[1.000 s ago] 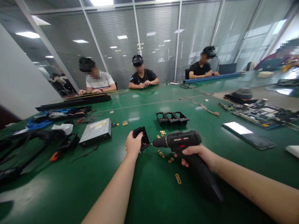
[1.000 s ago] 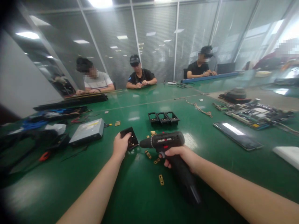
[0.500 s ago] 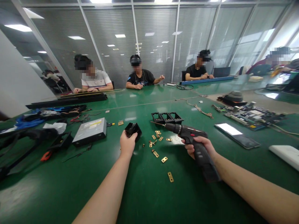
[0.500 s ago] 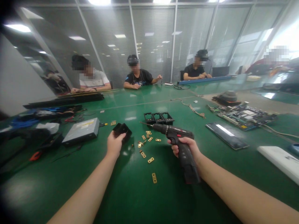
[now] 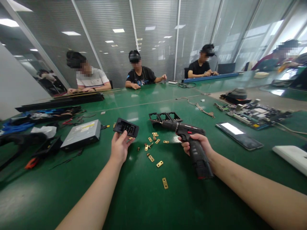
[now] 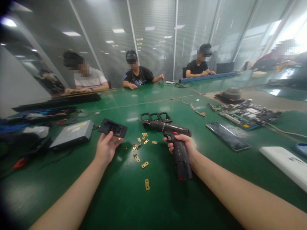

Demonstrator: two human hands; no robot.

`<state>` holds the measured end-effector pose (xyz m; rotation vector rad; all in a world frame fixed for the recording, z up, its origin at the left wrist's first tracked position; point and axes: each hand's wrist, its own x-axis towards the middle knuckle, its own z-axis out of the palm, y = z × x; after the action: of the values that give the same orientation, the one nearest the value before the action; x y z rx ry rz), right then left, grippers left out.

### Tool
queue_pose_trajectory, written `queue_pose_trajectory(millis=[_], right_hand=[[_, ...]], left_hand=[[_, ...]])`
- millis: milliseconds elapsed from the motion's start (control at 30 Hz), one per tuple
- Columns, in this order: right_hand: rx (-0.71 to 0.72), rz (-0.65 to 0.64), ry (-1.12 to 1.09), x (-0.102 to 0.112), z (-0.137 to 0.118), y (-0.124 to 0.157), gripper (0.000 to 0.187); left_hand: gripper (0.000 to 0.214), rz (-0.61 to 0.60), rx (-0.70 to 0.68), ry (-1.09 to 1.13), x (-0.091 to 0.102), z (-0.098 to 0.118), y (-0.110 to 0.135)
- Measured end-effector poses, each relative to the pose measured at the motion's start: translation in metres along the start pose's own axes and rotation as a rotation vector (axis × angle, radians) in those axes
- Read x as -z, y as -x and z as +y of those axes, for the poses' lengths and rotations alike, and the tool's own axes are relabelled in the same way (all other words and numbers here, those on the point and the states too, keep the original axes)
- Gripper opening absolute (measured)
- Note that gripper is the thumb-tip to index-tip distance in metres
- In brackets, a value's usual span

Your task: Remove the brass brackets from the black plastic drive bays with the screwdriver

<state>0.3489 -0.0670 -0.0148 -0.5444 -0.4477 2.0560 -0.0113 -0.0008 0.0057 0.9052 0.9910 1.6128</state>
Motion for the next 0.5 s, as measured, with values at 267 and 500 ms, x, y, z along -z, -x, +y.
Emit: queue_pose_trajectory(millis=[267, 500], right_hand=[[0.001, 0.022, 0.008, -0.0073, -0.0016, 0.0016, 0.039], [-0.014, 0.019, 0.037, -0.0082, -0.0022, 0.0021, 0.040]], left_hand=[[0.047, -0.060, 0.007, 0.056, 0.0002, -0.0005, -0.0007], [0.050, -0.078, 0.023, 0.087, -0.0021, -0.0003, -0.0007]])
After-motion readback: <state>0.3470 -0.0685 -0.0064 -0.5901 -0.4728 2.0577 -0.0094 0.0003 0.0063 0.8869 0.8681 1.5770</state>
